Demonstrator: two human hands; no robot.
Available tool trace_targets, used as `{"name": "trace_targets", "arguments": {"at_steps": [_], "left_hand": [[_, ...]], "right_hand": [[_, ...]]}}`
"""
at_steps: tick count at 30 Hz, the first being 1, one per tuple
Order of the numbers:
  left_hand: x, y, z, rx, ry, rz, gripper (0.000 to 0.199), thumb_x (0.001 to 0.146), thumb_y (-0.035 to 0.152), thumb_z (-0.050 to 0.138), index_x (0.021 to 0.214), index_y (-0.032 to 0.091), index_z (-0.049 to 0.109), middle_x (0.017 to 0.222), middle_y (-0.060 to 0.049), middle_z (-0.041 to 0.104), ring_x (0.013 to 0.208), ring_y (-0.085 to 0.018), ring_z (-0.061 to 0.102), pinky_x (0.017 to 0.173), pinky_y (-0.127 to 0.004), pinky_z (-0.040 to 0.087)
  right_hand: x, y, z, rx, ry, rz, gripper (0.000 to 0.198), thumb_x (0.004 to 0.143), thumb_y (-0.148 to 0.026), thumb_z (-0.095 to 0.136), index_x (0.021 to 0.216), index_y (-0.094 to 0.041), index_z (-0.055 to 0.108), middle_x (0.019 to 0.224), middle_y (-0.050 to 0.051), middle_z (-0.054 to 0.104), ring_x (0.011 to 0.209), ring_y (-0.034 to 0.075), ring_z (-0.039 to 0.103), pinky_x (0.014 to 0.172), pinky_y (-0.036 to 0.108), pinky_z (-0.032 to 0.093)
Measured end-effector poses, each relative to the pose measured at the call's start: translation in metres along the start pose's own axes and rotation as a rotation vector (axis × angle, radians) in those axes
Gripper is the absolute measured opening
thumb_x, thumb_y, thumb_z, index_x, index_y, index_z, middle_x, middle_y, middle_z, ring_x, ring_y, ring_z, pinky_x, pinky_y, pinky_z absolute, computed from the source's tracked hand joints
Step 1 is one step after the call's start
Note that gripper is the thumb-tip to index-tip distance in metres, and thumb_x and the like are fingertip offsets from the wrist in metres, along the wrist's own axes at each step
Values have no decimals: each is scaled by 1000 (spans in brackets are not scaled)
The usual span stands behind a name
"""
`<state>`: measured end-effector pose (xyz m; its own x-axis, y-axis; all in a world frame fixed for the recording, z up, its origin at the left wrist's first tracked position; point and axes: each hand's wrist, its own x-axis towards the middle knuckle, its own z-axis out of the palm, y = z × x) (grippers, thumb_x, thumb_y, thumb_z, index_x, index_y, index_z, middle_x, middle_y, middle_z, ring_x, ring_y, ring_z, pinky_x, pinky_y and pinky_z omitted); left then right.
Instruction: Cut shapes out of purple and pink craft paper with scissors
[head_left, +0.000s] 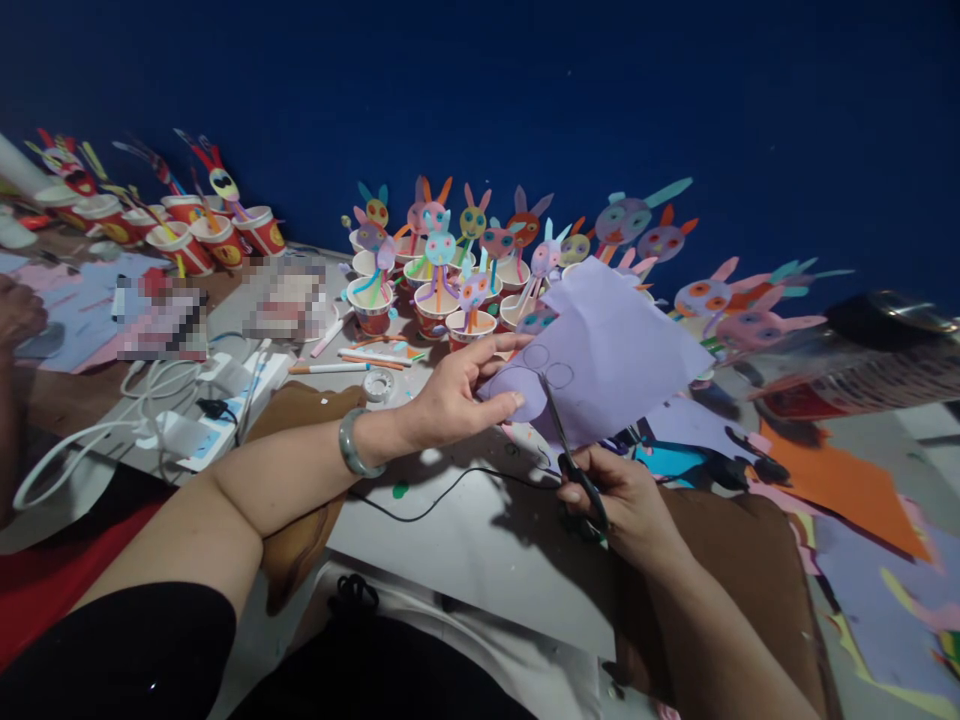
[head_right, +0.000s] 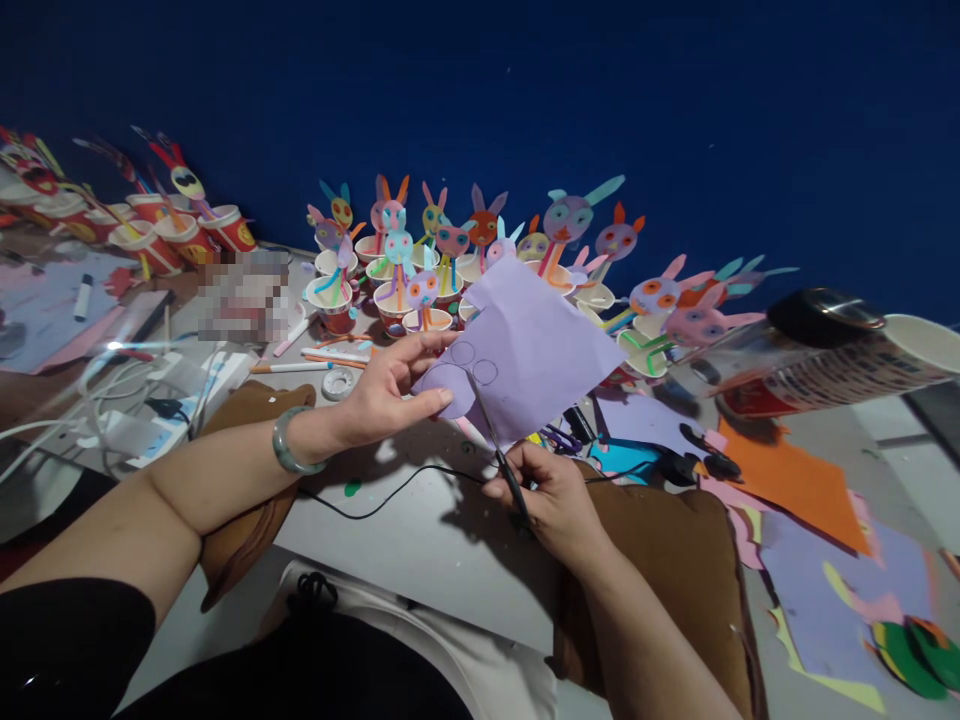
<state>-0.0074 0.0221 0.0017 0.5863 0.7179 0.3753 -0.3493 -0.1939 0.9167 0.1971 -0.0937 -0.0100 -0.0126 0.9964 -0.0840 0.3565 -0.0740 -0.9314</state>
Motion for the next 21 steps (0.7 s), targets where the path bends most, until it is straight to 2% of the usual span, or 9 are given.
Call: {"name": "trace_targets", "arguments": {"at_steps": [4, 9, 12, 14, 17, 21], "left_hand": [[-1, 0, 0, 28, 10, -1, 57, 79, 26, 70, 132, 16, 53, 118, -12, 68, 93, -16, 68, 75, -24, 56], [-1, 0, -1, 100, 26, 10, 56, 81, 29, 69, 134, 18, 54, 118, -11, 68, 87, -16, 68, 71, -26, 57], [-1, 0, -1, 137, 15, 44, 54, 81, 28, 69, 133, 19, 56, 128, -12, 63, 97, -18, 67, 78, -28, 57], [-2, 1, -2, 162, -7, 46, 53, 82, 27, 68, 133, 19, 56, 134, -12, 60, 100, -19, 66, 76, -26, 56], [-2, 1, -2, 191, -35, 28, 52, 83, 25, 65, 134, 18, 55, 132, -13, 62, 105, -21, 66, 72, -25, 56], [-2, 0, -4, 215, -57, 54, 54, 82, 24, 65, 134, 17, 55, 133, -14, 61, 115, -25, 63, 80, -27, 56]], "right_hand": [[0, 0, 0, 8, -2, 2, 56, 63, -69, 77, 58, -20, 51, 53, -3, 48, 49, 10, 39, 46, 23, 32], [0, 1, -1, 31, -12, 2, 53, 64, -64, 79, 59, -20, 49, 54, -4, 47, 50, 10, 39, 45, 23, 32], [0, 2, -2, 42, -25, 18, 50, 66, -61, 79, 61, -20, 50, 54, -4, 48, 50, 10, 40, 45, 23, 33], [-1, 2, -2, 46, -33, 26, 50, 65, -60, 79, 61, -20, 50, 55, -4, 48, 50, 10, 40, 45, 23, 33], [-1, 2, -3, 45, -34, 41, 51, 64, -61, 80, 61, -20, 49, 54, -4, 47, 49, 10, 39, 45, 23, 33], [0, 2, -4, 37, -35, 48, 52, 62, -60, 81, 60, -21, 47, 53, -4, 47, 49, 10, 40, 45, 23, 33]]}}
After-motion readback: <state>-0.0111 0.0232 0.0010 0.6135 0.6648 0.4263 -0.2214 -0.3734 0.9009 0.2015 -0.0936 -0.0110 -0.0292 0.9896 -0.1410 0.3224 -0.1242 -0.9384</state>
